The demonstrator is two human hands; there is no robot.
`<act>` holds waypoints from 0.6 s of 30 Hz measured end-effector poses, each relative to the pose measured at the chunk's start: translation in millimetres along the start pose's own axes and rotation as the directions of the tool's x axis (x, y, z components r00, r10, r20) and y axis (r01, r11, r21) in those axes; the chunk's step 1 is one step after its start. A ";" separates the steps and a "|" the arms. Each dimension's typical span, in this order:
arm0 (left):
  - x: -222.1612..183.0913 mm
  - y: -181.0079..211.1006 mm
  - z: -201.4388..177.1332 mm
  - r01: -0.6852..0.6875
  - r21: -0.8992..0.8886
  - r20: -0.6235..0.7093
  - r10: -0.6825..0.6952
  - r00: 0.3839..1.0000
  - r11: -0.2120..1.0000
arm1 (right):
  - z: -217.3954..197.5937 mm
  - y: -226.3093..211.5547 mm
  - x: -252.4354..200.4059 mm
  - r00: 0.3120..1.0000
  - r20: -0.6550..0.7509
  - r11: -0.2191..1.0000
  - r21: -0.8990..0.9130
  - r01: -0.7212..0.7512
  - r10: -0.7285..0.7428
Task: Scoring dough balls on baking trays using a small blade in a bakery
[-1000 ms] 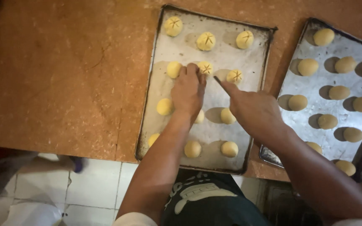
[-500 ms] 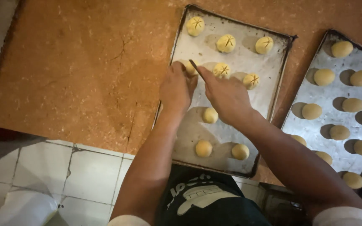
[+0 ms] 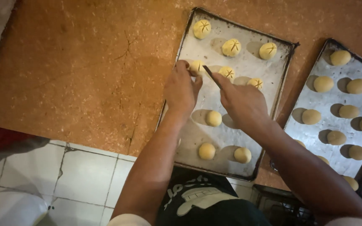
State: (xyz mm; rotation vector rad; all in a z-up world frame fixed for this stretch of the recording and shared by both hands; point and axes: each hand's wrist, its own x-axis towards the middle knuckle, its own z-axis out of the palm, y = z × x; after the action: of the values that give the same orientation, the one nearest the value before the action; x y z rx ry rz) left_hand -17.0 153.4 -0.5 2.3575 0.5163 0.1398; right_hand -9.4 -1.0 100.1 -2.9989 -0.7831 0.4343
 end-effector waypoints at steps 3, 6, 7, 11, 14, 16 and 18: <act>0.1 -0.6 4.4 -0.002 0.003 -0.033 0.002 0.999 1.000 | 14.4 -1.0 19.9 0.973 -0.172 0.987 -0.084 0.138 -0.151; -0.5 3.3 0.2 -0.001 0.068 -0.068 0.005 0.998 0.998 | 22.9 4.2 35.1 0.943 -0.253 0.975 -0.118 0.190 -0.215; -1.0 4.4 -4.8 -0.017 0.052 -0.044 0.019 0.999 0.999 | 18.2 5.3 30.9 0.962 -0.176 0.977 -0.091 0.193 -0.207; 2.5 9.7 -10.7 0.022 0.089 -0.022 -0.020 1.000 0.996 | -10.0 3.0 -7.9 0.983 0.168 0.996 -0.071 -0.058 0.069; 5.8 4.5 -13.1 -0.002 -0.028 0.011 0.002 1.000 1.000 | -5.8 3.6 -14.1 0.995 0.062 0.993 -0.088 -0.073 0.079; 8.2 1.2 8.1 0.016 0.063 -0.115 -0.009 0.993 0.998 | -8.7 2.1 -4.7 0.994 0.065 0.996 -0.008 -0.092 0.092; 8.0 2.5 13.2 0.046 0.155 -0.238 -0.008 0.971 0.987 | -10.4 0.5 5.6 0.992 0.071 0.991 0.078 -0.109 0.103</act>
State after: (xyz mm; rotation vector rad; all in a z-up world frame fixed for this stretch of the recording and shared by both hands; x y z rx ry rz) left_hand -5.7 146.7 -9.0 2.5034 0.6973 0.3832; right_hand -1.7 1.8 108.7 -2.9733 -0.5959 0.5578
